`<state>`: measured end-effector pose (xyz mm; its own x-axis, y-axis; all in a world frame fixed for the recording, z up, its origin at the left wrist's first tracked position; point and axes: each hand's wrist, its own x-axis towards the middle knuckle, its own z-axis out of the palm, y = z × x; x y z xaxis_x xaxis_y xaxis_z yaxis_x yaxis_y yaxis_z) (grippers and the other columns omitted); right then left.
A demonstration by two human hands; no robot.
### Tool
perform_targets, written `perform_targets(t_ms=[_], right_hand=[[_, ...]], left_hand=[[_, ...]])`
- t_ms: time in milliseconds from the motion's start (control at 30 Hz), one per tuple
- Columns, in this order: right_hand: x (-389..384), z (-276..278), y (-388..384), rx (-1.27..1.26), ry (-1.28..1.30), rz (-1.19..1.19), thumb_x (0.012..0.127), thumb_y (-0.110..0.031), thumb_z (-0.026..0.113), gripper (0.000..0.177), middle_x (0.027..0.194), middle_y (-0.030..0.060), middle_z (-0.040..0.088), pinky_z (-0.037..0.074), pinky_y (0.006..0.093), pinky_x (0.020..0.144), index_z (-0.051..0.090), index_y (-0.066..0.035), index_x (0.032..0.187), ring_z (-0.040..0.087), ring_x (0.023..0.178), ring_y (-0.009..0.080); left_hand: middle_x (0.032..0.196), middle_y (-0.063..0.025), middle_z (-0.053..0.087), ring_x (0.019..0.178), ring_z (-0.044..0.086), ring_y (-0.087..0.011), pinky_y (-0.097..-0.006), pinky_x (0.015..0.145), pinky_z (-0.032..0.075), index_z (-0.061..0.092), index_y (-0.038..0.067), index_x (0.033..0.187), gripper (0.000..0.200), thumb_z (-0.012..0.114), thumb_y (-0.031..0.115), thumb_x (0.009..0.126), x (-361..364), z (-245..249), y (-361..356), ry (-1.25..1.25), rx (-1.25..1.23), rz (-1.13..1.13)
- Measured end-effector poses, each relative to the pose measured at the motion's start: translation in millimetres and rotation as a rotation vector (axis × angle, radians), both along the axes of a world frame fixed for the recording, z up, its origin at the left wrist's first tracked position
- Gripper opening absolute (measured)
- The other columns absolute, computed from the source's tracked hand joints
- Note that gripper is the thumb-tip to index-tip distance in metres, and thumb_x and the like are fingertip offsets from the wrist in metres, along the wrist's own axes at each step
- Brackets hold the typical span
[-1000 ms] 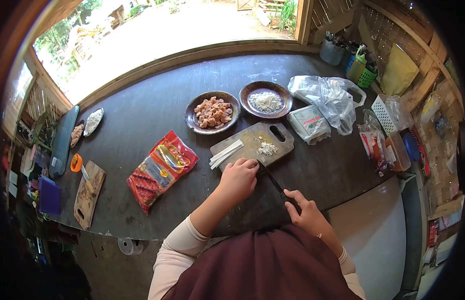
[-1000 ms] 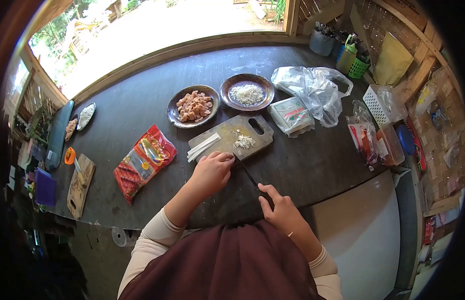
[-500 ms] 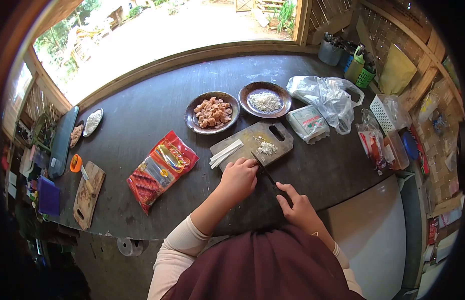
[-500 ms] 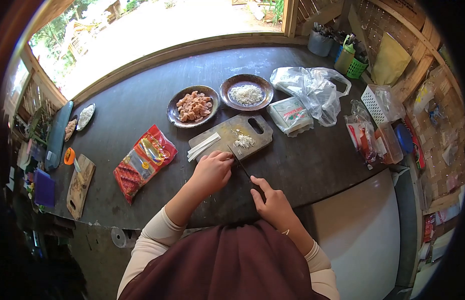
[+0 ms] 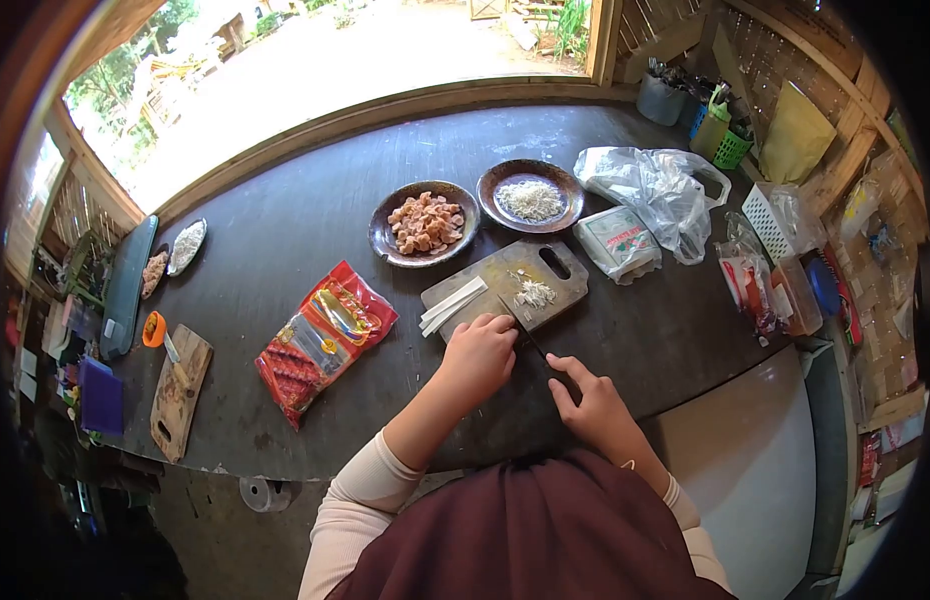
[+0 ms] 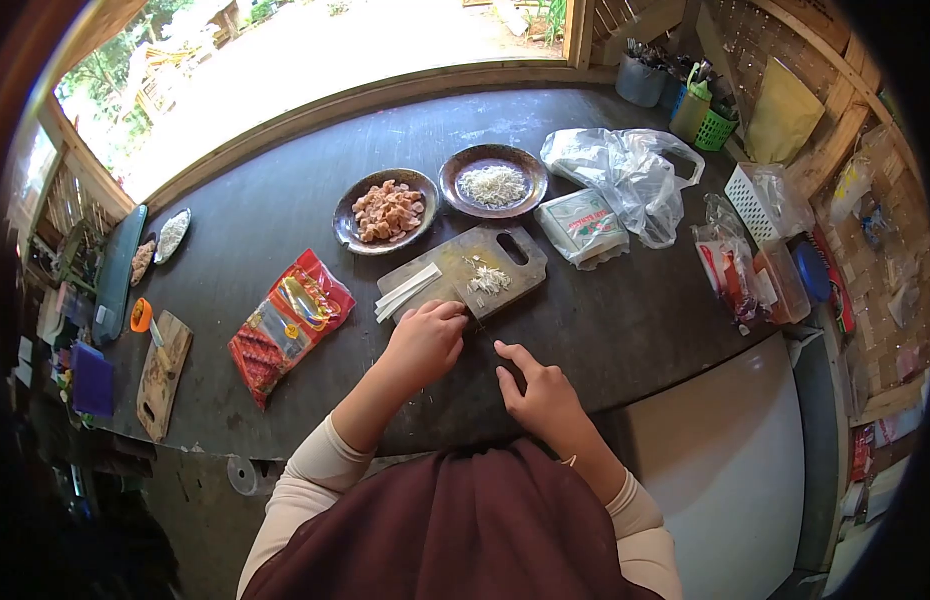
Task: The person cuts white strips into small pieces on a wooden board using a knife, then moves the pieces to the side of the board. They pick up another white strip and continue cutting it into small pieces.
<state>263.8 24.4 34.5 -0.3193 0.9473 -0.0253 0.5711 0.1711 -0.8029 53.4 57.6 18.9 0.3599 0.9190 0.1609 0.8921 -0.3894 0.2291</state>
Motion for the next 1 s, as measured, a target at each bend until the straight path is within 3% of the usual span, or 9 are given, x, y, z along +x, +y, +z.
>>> perform_targets(t_ms=[267,500,567,600,667,1000], right_hand=[[10,-8,-8,0.095,0.066,0.025,0.091,-0.020,0.058,0.035,0.091,0.0266,0.067,0.052,0.0484,0.077,0.058,-0.013,0.125,0.064,0.085,0.0458],[3,-5,5,0.011,0.075,0.013,0.092,-0.021,0.058,0.035,0.091,0.0271,0.067,0.051,0.0485,0.079,0.057,-0.012,0.126,0.064,0.087,0.0467],[3,-3,7,-0.079,0.102,-0.015,0.093,-0.016,0.059,0.034,0.092,0.0233,0.069,0.052,0.0362,0.079,0.057,-0.008,0.126,0.071,0.084,0.0303],[1,-4,5,-0.078,0.100,-0.015,0.093,-0.016,0.059,0.034,0.092,0.0233,0.069,0.052,0.0362,0.079,0.057,-0.008,0.126,0.071,0.084,0.0303],[-3,-5,3,-0.085,0.156,-0.035,0.094,-0.022,0.056,0.035,0.094,0.0277,0.066,0.050,0.0479,0.079,0.055,-0.010,0.127,0.063,0.091,0.0474],[-3,0,-2,-0.079,0.143,-0.013,0.094,-0.022,0.056,0.036,0.100,0.0280,0.066,0.051,0.0492,0.081,0.054,-0.010,0.128,0.062,0.096,0.0475]], left_hand=[[0.116,-0.0021,0.063,0.112,0.058,-0.0211,-0.0383,0.084,0.049,0.069,0.008,0.103,0.024,0.060,0.021,0.085,4,4,-2,0.007,-0.015,0.039],[0.116,-0.0025,0.064,0.112,0.058,-0.0215,-0.0386,0.084,0.049,0.070,0.008,0.106,0.026,0.060,0.021,0.086,5,7,-3,-0.012,-0.010,0.040],[0.116,-0.0028,0.064,0.111,0.058,-0.0219,-0.0388,0.084,0.049,0.070,0.008,0.107,0.026,0.060,0.021,0.086,3,8,-1,-0.028,-0.012,0.034],[0.116,-0.0031,0.064,0.111,0.058,-0.0223,-0.0390,0.085,0.049,0.070,0.007,0.107,0.027,0.060,0.021,0.086,3,7,-2,-0.043,-0.023,0.032],[0.116,-0.0032,0.064,0.112,0.058,-0.0225,-0.0392,0.086,0.050,0.070,0.007,0.108,0.027,0.060,0.021,0.086,1,3,0,-0.067,-0.019,0.026],[0.118,-0.0040,0.064,0.113,0.059,-0.0230,-0.0404,0.087,0.050,0.070,0.006,0.108,0.028,0.060,0.021,0.087,-1,0,-1,-0.103,-0.023,0.022]])
